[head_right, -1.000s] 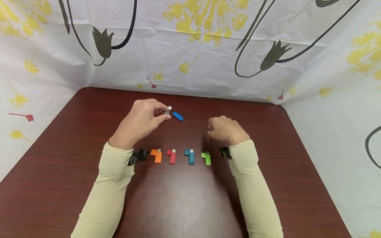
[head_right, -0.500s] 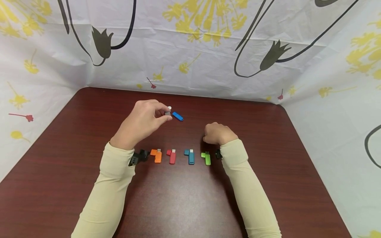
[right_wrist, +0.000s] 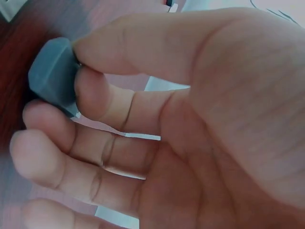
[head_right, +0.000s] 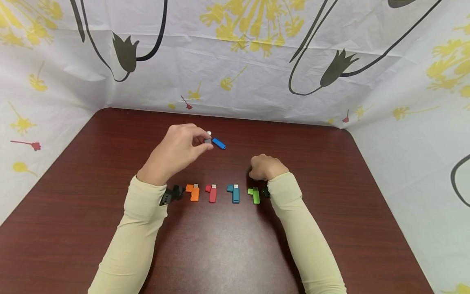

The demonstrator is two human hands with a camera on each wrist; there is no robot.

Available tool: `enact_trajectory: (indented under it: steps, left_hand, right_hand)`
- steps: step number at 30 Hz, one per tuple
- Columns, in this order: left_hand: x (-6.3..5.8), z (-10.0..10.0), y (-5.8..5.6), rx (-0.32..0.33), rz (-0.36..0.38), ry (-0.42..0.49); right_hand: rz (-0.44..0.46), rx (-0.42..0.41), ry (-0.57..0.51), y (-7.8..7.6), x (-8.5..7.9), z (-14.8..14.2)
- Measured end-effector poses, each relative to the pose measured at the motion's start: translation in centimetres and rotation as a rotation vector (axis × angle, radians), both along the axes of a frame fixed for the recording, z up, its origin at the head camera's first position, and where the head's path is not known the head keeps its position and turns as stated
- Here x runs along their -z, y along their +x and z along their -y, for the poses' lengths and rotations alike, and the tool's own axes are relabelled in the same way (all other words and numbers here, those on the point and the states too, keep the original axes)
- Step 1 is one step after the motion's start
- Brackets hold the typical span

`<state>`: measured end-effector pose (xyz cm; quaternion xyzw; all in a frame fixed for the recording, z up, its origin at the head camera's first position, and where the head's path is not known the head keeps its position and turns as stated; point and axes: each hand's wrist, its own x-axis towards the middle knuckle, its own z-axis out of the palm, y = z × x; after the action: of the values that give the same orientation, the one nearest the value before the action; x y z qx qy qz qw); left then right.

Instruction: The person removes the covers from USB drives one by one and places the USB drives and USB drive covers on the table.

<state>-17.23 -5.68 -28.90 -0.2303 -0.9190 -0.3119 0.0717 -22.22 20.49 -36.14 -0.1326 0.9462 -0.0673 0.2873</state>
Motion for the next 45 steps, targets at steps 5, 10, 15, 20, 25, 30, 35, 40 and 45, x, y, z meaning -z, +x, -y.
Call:
enact_trajectory:
  steps: [5,10,15,20,25,30,35,40,45]
  left_hand:
    - [0.1,-0.1,0.0,0.004,-0.004,-0.008]
    - [0.2,-0.2,-0.1,0.008,-0.012,-0.020]
    - [0.3,-0.3,0.1,0.019,-0.022,-0.034]
    - [0.3,-0.5,0.2,0.020,-0.011,-0.035]
    - [0.2,-0.7,0.0,0.025,0.008,-0.036]
    - [0.2,-1.0,0.1,0.028,0.046,-0.041]
    - [0.0,-1.4,0.2,0.028,0.087,-0.043]
    - [-0.1,-1.9,0.2,0.033,0.098,-0.061]
    - [0.0,-2.9,-0.1,0.054,0.105,-0.075]
  right_hand:
    - [0.015,-0.003,0.007,0.1,0.0,-0.1]
    - [0.010,-0.018,-0.019,0.2,-0.2,-0.3]
    - [-0.073,-0.041,-0.086,0.3,-1.1,-0.8]
    - [-0.173,-0.035,-0.142,0.7,-2.4,-1.1]
    - [-0.289,-0.020,-0.167,1.4,-4.0,-0.9]
    - [-0.363,-0.005,-0.165,2.2,-5.6,-0.3]
    - [-0.406,-0.007,-0.169,2.9,-6.9,0.2]
    - [-0.458,-0.005,-0.219,3.4,-8.3,0.5]
    - [-0.499,0.021,-0.293,3.6,-9.6,0.7]
